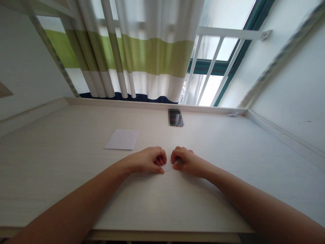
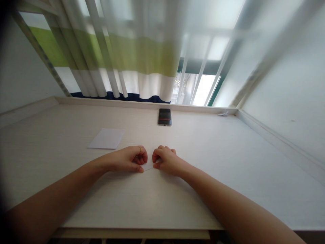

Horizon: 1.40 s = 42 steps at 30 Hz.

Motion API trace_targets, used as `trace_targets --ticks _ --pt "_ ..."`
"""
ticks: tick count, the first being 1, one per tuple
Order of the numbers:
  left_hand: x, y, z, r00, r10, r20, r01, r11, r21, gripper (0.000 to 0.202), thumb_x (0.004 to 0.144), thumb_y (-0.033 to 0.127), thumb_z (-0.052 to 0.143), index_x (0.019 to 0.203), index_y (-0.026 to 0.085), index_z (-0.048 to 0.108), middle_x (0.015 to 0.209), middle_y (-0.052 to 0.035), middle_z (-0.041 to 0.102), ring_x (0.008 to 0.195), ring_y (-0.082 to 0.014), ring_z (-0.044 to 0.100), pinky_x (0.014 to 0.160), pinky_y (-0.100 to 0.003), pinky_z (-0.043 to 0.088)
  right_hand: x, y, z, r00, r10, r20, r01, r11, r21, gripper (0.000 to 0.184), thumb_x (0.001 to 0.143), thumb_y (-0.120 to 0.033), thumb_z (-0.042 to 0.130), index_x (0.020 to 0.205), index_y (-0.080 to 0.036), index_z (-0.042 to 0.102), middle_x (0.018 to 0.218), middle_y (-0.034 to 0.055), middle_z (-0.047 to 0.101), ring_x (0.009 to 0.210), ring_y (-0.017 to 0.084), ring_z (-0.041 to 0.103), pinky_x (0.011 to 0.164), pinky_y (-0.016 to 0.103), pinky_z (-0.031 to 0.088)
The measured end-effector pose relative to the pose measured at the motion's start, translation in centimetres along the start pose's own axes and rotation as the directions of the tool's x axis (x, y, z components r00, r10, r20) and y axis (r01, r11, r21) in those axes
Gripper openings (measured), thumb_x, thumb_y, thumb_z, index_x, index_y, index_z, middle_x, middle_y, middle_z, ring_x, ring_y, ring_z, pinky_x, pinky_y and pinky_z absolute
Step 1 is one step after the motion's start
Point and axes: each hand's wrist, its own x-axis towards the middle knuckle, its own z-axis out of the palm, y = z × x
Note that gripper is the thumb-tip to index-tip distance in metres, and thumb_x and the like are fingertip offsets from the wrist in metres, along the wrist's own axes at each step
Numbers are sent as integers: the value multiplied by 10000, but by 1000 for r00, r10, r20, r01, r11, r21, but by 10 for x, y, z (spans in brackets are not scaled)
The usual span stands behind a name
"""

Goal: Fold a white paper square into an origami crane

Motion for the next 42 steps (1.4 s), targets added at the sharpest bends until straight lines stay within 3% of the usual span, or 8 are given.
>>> trace_targets --ticks 6,11,15,19,23,26,31,42 --pt "0 -5 3 998 33 -47 -36 998 -56 266 555 159 647 788 151 521 748 7 520 692 -120 505 653 -253 432 -5 8 -3 994 -105 8 104 993 58 213 675 -70 578 847 -193 601 910 34 540 893 181 479 817 348 341" --pt "-1 0 1 981 77 -180 -55 991 126 364 536 189 674 883 164 570 780 2 503 708 -137 498 652 -262 426 -18 8 -3 942 -336 -11 335 942 -13 174 786 -181 526 900 -211 654 916 55 533 888 174 481 835 342 350" --pt "1 -1 -2 949 115 -292 -29 959 283 353 567 217 662 909 173 586 854 -19 535 732 -150 488 662 -268 408 -29 -7 3 910 -415 -8 409 899 -155 183 805 -182 488 857 -144 659 879 89 533 817 175 488 791 339 377" --pt "3 -5 0 943 141 -300 -38 945 325 272 631 235 610 893 160 600 874 -34 567 735 -152 496 689 -272 407 -35 -16 9 894 -449 1 443 881 -164 180 810 -183 484 827 -145 659 833 85 555 763 162 507 767 322 395" --pt "4 -8 2 948 162 -274 -68 944 323 288 668 253 577 939 159 604 909 -45 575 764 -154 510 719 -270 410 -34 -11 11 877 -479 -38 477 877 -54 196 815 -157 467 842 -142 660 820 75 587 747 138 540 728 260 422" --pt "4 -9 1 952 141 -273 -56 952 300 302 657 258 584 937 149 610 904 -52 578 764 -155 513 715 -268 413 -29 -3 12 879 -444 -175 453 891 13 203 814 -139 458 888 -141 647 788 57 611 691 119 554 662 223 435" --pt "4 -6 2 957 114 -269 -40 964 264 307 665 271 567 951 168 610 903 -42 579 764 -154 510 709 -266 410 -16 10 14 888 -262 -377 273 962 -25 173 792 -148 494 827 -176 661 768 47 608 674 127 557 620 234 435" --pt "11 -7 9 938 119 -325 -33 965 259 306 633 355 602 872 166 614 777 -18 546 700 -150 509 644 -259 397 -5 8 15 961 -91 -262 110 992 58 105 719 -127 574 778 -165 651 814 42 564 700 126 536 667 255 420"
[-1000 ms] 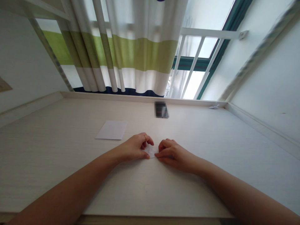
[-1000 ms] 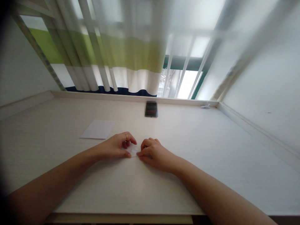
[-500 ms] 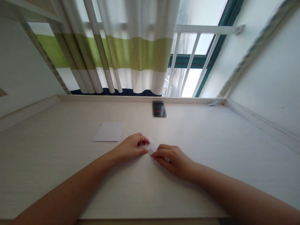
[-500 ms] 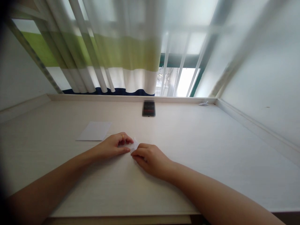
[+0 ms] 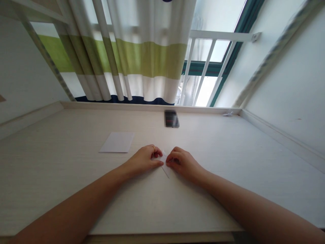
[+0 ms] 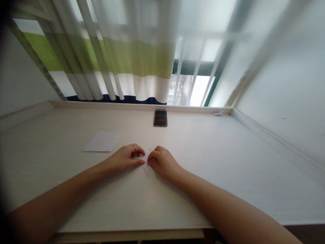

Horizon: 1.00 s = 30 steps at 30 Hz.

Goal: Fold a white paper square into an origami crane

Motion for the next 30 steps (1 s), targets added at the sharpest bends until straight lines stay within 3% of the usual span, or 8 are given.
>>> trace_targets --ticks 5,19,30 --pt "1 1 2 996 -68 49 71 996 -59 293 635 343 587 858 154 603 705 -2 549 637 -142 515 595 -247 390 4 -1 0 996 88 31 -87 996 -10 197 692 -135 603 887 -154 623 893 56 541 723 126 520 700 265 405" --pt "2 -2 5 995 -75 63 81 990 -114 256 622 304 595 827 151 605 658 9 540 601 -130 506 561 -235 372 8 -5 0 979 196 60 -195 980 -23 175 662 -138 634 833 -137 600 890 56 538 788 143 518 748 278 400" --pt "-1 2 5 997 -74 21 76 993 -86 269 624 309 595 845 155 600 696 5 544 619 -132 499 572 -239 365 6 -4 3 980 196 42 -197 980 -1 168 666 -120 620 823 -147 566 890 51 522 801 144 506 758 288 394"
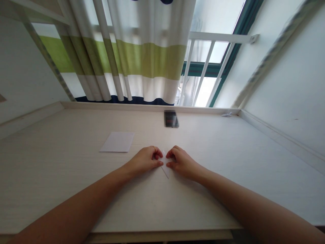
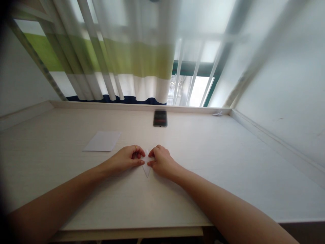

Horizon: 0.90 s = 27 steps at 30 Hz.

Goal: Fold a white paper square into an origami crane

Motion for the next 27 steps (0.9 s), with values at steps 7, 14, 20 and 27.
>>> trace_targets --ticks 7,14,20,27 --pt "-1 1 0 1000 17 -3 -17 1000 16 272 638 301 581 869 159 601 762 -12 563 647 -136 507 591 -244 380 -2 1 1 1000 -8 -13 8 1000 -3 175 668 -119 613 829 -151 552 861 44 509 805 152 486 731 283 387" --pt "-1 1 2 1000 20 -12 -20 1000 8 233 633 294 579 826 163 584 662 15 510 619 -135 485 567 -242 370 -3 3 1 998 -54 -22 54 999 0 204 664 -114 609 849 -159 538 817 32 517 737 143 469 672 278 382" --pt "-5 8 2 998 50 25 -50 999 10 133 667 244 527 776 170 548 578 40 469 541 -113 444 507 -227 333 -1 4 -5 989 -147 10 147 989 19 124 656 -93 615 761 -141 570 776 29 526 705 132 480 649 256 386" --pt "-10 14 2 985 169 29 -172 980 104 94 712 185 478 778 176 545 626 20 512 573 -117 471 557 -234 361 -1 8 -12 983 -172 62 168 983 70 82 665 -81 597 709 -144 567 719 5 544 635 108 485 600 232 386"
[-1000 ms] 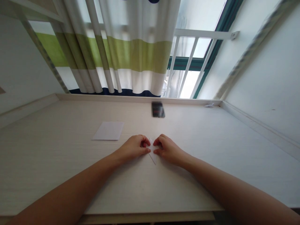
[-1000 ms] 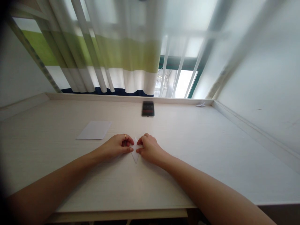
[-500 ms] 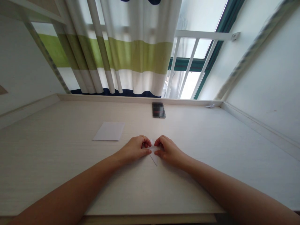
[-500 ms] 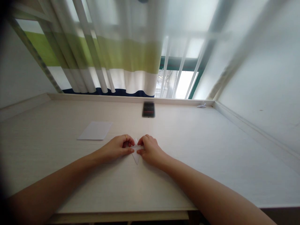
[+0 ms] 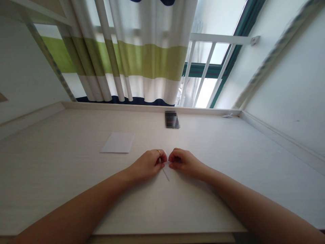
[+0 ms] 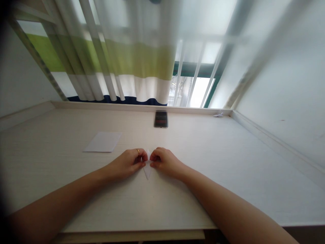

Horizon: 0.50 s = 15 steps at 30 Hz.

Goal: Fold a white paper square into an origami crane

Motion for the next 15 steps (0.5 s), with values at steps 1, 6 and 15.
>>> trace_targets --ticks 1,6,15 --pt "0 0 0 1000 21 2 -21 1000 18 111 717 173 471 795 175 550 651 11 525 593 -121 480 577 -236 371 0 1 0 1000 -5 2 5 1000 -1 83 666 -80 596 711 -144 568 718 5 544 632 107 485 598 230 385" --pt "0 1 1 995 98 12 -99 991 92 218 741 129 442 914 161 570 782 -30 569 717 -143 512 674 -244 399 0 1 1 1000 -16 -5 16 999 -28 78 665 -82 600 703 -139 563 715 7 535 634 107 482 589 224 379" --pt "-2 -2 0 990 144 3 -142 973 182 113 766 180 475 807 156 578 784 -27 578 729 -138 529 702 -246 418 -3 1 5 994 -103 -41 96 985 -143 87 678 -66 590 698 -144 559 723 7 546 675 124 488 693 285 373"
